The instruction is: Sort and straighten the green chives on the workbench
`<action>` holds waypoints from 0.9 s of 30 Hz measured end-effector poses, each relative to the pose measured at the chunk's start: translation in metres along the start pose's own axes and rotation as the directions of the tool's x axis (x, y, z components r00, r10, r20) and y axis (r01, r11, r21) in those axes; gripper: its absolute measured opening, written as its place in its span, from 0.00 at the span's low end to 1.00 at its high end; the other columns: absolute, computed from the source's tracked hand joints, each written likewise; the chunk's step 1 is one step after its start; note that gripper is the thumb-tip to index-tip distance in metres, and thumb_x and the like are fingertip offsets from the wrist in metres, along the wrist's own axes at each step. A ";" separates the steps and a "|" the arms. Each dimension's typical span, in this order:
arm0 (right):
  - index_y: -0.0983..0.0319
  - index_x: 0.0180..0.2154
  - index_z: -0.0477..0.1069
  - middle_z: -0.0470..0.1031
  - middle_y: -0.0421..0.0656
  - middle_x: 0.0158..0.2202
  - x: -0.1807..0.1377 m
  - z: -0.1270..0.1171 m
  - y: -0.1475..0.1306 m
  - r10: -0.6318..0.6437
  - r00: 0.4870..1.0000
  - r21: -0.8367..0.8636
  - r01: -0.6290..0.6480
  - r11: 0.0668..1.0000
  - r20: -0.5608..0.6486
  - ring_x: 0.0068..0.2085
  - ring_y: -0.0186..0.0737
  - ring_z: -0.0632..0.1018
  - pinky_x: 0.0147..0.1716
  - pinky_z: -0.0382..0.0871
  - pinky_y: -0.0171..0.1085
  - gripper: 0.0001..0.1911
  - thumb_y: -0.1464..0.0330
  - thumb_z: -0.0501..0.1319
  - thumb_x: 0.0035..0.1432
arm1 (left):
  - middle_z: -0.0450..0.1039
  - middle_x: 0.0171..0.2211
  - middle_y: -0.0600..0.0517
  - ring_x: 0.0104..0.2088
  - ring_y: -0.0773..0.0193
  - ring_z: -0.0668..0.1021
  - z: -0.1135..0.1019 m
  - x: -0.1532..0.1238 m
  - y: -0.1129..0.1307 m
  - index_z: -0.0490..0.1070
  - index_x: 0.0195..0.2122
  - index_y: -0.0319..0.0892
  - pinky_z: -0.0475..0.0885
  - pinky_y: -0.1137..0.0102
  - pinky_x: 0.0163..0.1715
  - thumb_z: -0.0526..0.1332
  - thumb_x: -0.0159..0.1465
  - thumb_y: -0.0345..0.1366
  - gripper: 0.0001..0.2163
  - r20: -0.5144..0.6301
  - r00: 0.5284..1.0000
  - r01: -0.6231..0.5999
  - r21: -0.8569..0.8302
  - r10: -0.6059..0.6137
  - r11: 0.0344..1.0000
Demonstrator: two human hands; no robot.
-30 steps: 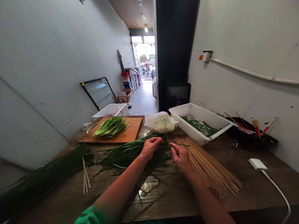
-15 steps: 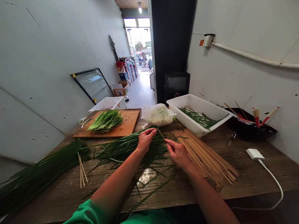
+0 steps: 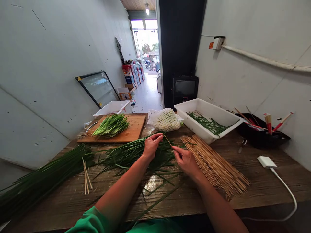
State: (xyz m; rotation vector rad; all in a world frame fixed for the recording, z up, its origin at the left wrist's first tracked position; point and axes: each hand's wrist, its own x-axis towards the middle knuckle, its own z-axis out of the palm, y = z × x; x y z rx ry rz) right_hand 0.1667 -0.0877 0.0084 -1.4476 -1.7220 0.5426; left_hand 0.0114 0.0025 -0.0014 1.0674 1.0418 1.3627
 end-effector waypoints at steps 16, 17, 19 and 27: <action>0.64 0.46 0.75 0.80 0.45 0.35 -0.001 0.002 0.004 0.023 1.000 -0.018 -0.023 1.000 -0.002 0.32 0.39 0.79 0.29 0.72 0.34 0.20 0.64 0.52 0.57 | 0.77 0.26 0.50 0.26 0.67 0.74 -0.003 0.003 -0.010 0.78 0.32 0.38 0.68 0.72 0.29 0.65 0.52 0.39 0.10 0.014 0.987 -0.163 0.168 0.163 0.972; 0.64 0.46 0.75 0.80 0.45 0.36 -0.001 0.003 0.004 0.023 1.000 -0.022 -0.023 1.000 -0.004 0.32 0.39 0.79 0.29 0.72 0.33 0.20 0.64 0.52 0.58 | 0.77 0.26 0.50 0.26 0.66 0.75 -0.002 0.002 -0.010 0.78 0.32 0.38 0.69 0.72 0.30 0.64 0.53 0.38 0.10 0.018 0.984 -0.178 0.193 0.178 0.965; 0.64 0.46 0.75 0.80 0.46 0.36 -0.001 0.005 0.006 0.026 1.000 -0.021 -0.026 0.999 -0.009 0.31 0.39 0.79 0.30 0.72 0.34 0.20 0.64 0.52 0.58 | 0.78 0.27 0.49 0.27 0.65 0.75 -0.001 0.000 -0.009 0.78 0.32 0.38 0.69 0.72 0.30 0.64 0.54 0.38 0.10 0.034 0.980 -0.198 0.237 0.196 0.951; 0.63 0.44 0.73 0.79 0.48 0.37 0.005 0.009 0.020 0.040 0.992 -0.077 -0.050 0.996 -0.123 0.34 0.41 0.79 0.33 0.71 0.36 0.18 0.64 0.50 0.58 | 0.78 0.30 0.49 0.32 0.64 0.77 0.011 -0.016 0.001 0.79 0.29 0.41 0.70 0.71 0.36 0.63 0.56 0.38 0.07 0.401 0.866 -0.438 0.319 0.299 0.841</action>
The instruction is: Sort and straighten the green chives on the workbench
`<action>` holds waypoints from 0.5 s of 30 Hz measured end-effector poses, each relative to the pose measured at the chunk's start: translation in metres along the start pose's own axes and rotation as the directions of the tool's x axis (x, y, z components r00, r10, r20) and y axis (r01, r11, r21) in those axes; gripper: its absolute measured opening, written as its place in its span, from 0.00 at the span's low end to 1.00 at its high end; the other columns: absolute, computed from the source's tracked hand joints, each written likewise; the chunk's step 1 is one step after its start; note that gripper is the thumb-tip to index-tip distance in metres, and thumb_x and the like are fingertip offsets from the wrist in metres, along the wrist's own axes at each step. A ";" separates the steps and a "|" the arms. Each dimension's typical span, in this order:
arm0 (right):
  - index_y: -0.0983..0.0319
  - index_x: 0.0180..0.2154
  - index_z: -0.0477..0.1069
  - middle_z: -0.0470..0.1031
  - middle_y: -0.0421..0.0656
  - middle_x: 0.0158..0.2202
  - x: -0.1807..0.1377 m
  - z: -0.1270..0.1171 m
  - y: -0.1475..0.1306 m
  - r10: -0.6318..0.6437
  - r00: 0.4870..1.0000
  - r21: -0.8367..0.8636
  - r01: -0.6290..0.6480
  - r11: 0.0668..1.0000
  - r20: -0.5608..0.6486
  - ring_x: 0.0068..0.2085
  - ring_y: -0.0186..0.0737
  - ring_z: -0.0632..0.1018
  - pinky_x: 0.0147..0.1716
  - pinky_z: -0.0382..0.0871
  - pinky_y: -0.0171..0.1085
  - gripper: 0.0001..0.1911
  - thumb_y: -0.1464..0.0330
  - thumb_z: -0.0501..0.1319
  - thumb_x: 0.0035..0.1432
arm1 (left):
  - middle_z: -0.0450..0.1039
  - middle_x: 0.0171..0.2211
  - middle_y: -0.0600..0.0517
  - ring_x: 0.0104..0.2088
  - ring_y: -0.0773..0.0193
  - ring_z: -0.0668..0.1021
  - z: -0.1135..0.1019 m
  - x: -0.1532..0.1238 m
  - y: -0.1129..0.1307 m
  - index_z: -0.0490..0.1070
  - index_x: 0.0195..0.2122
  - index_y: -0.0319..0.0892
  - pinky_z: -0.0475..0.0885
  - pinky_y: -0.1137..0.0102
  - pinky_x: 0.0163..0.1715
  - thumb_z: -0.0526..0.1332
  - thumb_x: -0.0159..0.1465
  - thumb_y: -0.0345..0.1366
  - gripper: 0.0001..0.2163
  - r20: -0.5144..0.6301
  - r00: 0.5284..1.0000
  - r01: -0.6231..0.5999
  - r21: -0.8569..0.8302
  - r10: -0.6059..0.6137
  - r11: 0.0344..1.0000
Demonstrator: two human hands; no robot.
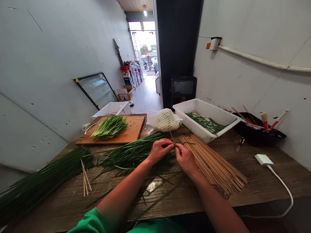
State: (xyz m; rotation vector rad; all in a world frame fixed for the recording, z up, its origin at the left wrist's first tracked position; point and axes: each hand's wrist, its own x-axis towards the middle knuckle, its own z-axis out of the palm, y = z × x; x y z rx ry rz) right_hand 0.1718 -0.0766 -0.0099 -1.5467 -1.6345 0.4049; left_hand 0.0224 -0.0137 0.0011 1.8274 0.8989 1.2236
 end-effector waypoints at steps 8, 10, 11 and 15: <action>0.63 0.39 0.74 0.79 0.47 0.35 0.006 -0.004 0.010 0.042 0.999 -0.084 -0.041 0.996 0.002 0.33 0.41 0.78 0.31 0.69 0.35 0.17 0.63 0.50 0.58 | 0.75 0.28 0.45 0.33 0.58 0.74 -0.017 0.005 -0.015 0.78 0.25 0.41 0.63 0.65 0.40 0.65 0.54 0.41 0.08 -0.142 0.973 0.230 0.592 -0.181 0.773; 0.64 0.39 0.75 0.79 0.47 0.33 0.006 -0.004 0.009 0.039 0.998 -0.085 -0.034 0.996 0.057 0.31 0.40 0.77 0.29 0.68 0.36 0.17 0.64 0.50 0.57 | 0.75 0.30 0.43 0.37 0.54 0.74 -0.014 0.003 -0.016 0.78 0.26 0.41 0.61 0.61 0.44 0.66 0.53 0.40 0.07 -0.114 0.976 0.215 0.658 -0.187 0.722; 0.64 0.38 0.75 0.79 0.46 0.31 0.006 -0.004 0.008 0.041 0.996 -0.085 -0.034 0.996 0.080 0.30 0.40 0.77 0.28 0.68 0.35 0.17 0.64 0.50 0.57 | 0.75 0.31 0.43 0.38 0.53 0.74 -0.012 0.003 -0.017 0.78 0.26 0.41 0.60 0.60 0.45 0.66 0.53 0.38 0.06 -0.111 0.976 0.215 0.668 -0.190 0.713; 0.63 0.36 0.76 0.79 0.45 0.29 0.005 -0.004 0.005 0.053 0.991 -0.077 -0.044 0.996 0.126 0.27 0.39 0.76 0.25 0.67 0.34 0.17 0.65 0.51 0.55 | 0.77 0.33 0.45 0.37 0.56 0.75 -0.005 0.004 -0.015 0.78 0.31 0.42 0.62 0.62 0.45 0.61 0.56 0.32 0.06 -0.127 0.969 0.247 0.524 -0.212 0.815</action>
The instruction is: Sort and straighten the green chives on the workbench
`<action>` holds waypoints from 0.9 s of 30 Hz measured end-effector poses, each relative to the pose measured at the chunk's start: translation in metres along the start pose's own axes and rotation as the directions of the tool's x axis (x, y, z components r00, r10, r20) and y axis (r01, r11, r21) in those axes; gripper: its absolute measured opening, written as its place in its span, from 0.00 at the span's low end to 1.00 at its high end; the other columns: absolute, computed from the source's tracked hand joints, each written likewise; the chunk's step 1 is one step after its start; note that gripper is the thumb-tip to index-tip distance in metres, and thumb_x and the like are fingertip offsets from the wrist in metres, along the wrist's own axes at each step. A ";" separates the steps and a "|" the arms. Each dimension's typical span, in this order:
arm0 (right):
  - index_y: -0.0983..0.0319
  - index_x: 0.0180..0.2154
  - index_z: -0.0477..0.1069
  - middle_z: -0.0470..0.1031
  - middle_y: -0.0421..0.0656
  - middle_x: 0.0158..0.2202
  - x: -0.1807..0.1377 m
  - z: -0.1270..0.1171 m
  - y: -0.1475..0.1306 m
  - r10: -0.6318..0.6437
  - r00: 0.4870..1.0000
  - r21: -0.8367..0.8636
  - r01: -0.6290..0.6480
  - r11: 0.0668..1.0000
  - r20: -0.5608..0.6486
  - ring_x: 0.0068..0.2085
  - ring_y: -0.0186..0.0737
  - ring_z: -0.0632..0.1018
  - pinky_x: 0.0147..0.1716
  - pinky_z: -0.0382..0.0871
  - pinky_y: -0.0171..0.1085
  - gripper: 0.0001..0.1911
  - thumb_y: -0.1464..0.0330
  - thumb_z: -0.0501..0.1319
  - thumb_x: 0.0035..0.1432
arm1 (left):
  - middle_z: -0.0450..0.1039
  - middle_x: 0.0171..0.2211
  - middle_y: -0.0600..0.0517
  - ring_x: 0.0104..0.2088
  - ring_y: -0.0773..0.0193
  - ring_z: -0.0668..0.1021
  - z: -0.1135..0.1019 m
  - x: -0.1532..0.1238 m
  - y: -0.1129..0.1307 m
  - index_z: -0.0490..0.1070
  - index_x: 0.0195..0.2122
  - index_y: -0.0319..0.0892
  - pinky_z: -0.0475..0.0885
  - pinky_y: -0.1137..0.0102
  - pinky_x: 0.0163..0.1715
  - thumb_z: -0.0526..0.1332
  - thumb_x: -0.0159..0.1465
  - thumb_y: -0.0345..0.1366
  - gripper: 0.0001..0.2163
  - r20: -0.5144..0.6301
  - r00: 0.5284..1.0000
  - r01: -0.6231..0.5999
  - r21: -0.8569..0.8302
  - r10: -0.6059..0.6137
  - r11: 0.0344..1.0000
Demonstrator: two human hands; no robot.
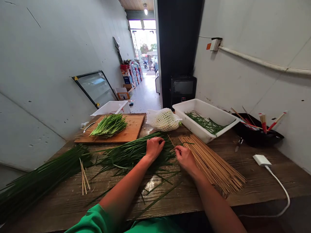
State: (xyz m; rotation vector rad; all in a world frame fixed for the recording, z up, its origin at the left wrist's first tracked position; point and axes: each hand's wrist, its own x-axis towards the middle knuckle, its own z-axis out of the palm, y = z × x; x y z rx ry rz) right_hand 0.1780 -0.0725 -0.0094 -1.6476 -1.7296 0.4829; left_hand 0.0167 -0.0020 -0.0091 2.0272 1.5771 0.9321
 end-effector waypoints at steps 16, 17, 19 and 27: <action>0.61 0.38 0.77 0.80 0.45 0.34 -0.008 0.000 -0.007 -0.062 0.998 0.102 0.062 0.993 0.001 0.32 0.40 0.79 0.31 0.71 0.36 0.16 0.65 0.52 0.57 | 0.72 0.21 0.53 0.17 0.75 0.65 -0.004 0.009 0.000 0.76 0.33 0.36 0.57 0.77 0.18 0.61 0.51 0.36 0.11 0.189 0.949 0.304 -0.753 -0.251 0.583; 0.61 0.38 0.77 0.80 0.45 0.34 -0.009 0.000 -0.008 -0.063 0.998 0.099 0.063 0.993 0.002 0.32 0.40 0.79 0.31 0.71 0.36 0.16 0.65 0.52 0.57 | 0.72 0.21 0.53 0.17 0.74 0.65 -0.005 0.009 0.000 0.76 0.32 0.36 0.58 0.77 0.18 0.62 0.51 0.39 0.12 0.173 0.955 0.284 -0.759 -0.239 0.586; 0.61 0.38 0.77 0.80 0.45 0.34 -0.009 0.000 -0.008 -0.068 0.998 0.095 0.068 0.993 0.004 0.32 0.40 0.79 0.31 0.71 0.35 0.16 0.65 0.52 0.57 | 0.73 0.20 0.52 0.19 0.72 0.67 -0.005 0.009 -0.001 0.76 0.30 0.36 0.61 0.76 0.21 0.64 0.50 0.42 0.13 0.127 0.968 0.235 -0.764 -0.218 0.601; 0.62 0.39 0.77 0.80 0.45 0.35 -0.010 -0.001 -0.008 -0.061 0.998 0.104 0.059 0.993 0.009 0.34 0.41 0.79 0.33 0.72 0.36 0.16 0.65 0.52 0.57 | 0.74 0.20 0.52 0.24 0.68 0.72 -0.005 0.008 -0.002 0.77 0.29 0.37 0.65 0.74 0.26 0.65 0.50 0.42 0.13 0.066 0.975 0.187 -0.765 -0.214 0.617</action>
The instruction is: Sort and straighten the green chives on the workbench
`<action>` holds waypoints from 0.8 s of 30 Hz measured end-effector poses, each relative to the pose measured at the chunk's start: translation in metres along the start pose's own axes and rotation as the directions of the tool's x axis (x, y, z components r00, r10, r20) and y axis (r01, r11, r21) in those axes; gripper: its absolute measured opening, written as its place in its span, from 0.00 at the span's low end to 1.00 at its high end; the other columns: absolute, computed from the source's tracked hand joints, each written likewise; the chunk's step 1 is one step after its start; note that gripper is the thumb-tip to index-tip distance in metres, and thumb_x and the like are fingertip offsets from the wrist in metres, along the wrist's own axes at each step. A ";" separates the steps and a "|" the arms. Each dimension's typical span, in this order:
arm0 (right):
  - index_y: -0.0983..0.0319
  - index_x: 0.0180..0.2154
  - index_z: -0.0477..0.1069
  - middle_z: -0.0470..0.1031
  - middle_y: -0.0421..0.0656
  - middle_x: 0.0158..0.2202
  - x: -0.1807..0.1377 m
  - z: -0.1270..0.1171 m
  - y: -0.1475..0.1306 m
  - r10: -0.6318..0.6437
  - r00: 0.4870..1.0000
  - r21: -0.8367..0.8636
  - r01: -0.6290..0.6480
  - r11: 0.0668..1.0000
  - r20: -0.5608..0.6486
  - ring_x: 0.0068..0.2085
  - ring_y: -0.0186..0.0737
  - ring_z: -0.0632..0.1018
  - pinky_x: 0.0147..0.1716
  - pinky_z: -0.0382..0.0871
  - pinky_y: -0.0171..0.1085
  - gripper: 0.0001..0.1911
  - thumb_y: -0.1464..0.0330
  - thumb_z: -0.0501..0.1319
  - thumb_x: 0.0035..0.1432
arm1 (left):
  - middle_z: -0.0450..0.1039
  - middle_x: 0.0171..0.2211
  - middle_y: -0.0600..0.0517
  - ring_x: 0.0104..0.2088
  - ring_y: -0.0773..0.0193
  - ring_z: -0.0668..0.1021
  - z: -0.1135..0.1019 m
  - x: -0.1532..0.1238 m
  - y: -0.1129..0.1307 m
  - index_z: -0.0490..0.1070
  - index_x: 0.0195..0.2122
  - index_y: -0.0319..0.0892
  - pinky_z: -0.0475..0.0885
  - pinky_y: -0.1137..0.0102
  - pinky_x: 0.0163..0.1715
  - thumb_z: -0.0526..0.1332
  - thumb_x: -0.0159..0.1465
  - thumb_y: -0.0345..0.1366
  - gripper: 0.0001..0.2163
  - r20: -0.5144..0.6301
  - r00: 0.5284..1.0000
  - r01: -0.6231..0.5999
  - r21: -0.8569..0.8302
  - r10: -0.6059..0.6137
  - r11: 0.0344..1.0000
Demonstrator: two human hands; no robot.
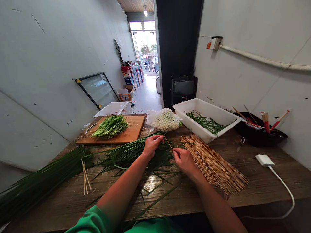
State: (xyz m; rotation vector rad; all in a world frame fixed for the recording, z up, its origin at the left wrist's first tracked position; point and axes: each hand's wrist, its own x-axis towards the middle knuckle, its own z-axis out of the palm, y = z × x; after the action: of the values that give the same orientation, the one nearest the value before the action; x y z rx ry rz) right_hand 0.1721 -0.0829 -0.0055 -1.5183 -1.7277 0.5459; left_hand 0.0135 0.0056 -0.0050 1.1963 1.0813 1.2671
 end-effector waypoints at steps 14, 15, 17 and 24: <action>0.62 0.38 0.77 0.80 0.46 0.34 0.001 0.001 0.000 0.010 1.000 0.014 -0.010 1.000 -0.010 0.32 0.41 0.79 0.32 0.72 0.36 0.17 0.64 0.52 0.57 | 0.76 0.23 0.51 0.27 0.64 0.75 0.000 0.000 -0.001 0.79 0.29 0.38 0.68 0.71 0.32 0.64 0.52 0.39 0.10 0.015 0.992 -0.124 0.131 0.123 0.984; 0.62 0.38 0.77 0.80 0.46 0.34 0.001 0.001 0.001 0.013 1.000 0.019 -0.013 1.000 -0.007 0.32 0.41 0.79 0.32 0.72 0.36 0.17 0.64 0.52 0.57 | 0.76 0.23 0.51 0.27 0.64 0.76 0.000 -0.001 0.000 0.79 0.30 0.38 0.69 0.70 0.33 0.64 0.53 0.39 0.09 0.023 0.990 -0.138 0.150 0.136 0.979; 0.62 0.38 0.77 0.80 0.46 0.34 0.001 0.002 0.001 0.021 1.000 0.027 -0.021 0.999 -0.006 0.33 0.41 0.79 0.31 0.71 0.36 0.17 0.64 0.52 0.57 | 0.77 0.24 0.50 0.27 0.63 0.76 0.001 -0.001 0.000 0.79 0.30 0.39 0.69 0.70 0.33 0.63 0.53 0.38 0.09 0.038 0.987 -0.163 0.184 0.159 0.969; 0.64 0.39 0.75 0.79 0.47 0.33 0.004 0.001 0.004 0.050 0.995 -0.025 -0.052 0.998 -0.085 0.28 0.40 0.77 0.27 0.68 0.35 0.18 0.63 0.51 0.57 | 0.79 0.32 0.48 0.33 0.61 0.79 0.013 -0.016 -0.001 0.79 0.32 0.43 0.70 0.69 0.37 0.62 0.56 0.35 0.06 0.201 0.946 -0.305 0.296 0.254 0.905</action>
State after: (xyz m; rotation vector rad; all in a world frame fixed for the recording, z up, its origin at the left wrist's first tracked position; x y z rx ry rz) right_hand 0.1738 -0.0779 -0.0074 -1.5860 -1.6427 0.4790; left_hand 0.0255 -0.0106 -0.0054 1.7253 1.0516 1.2118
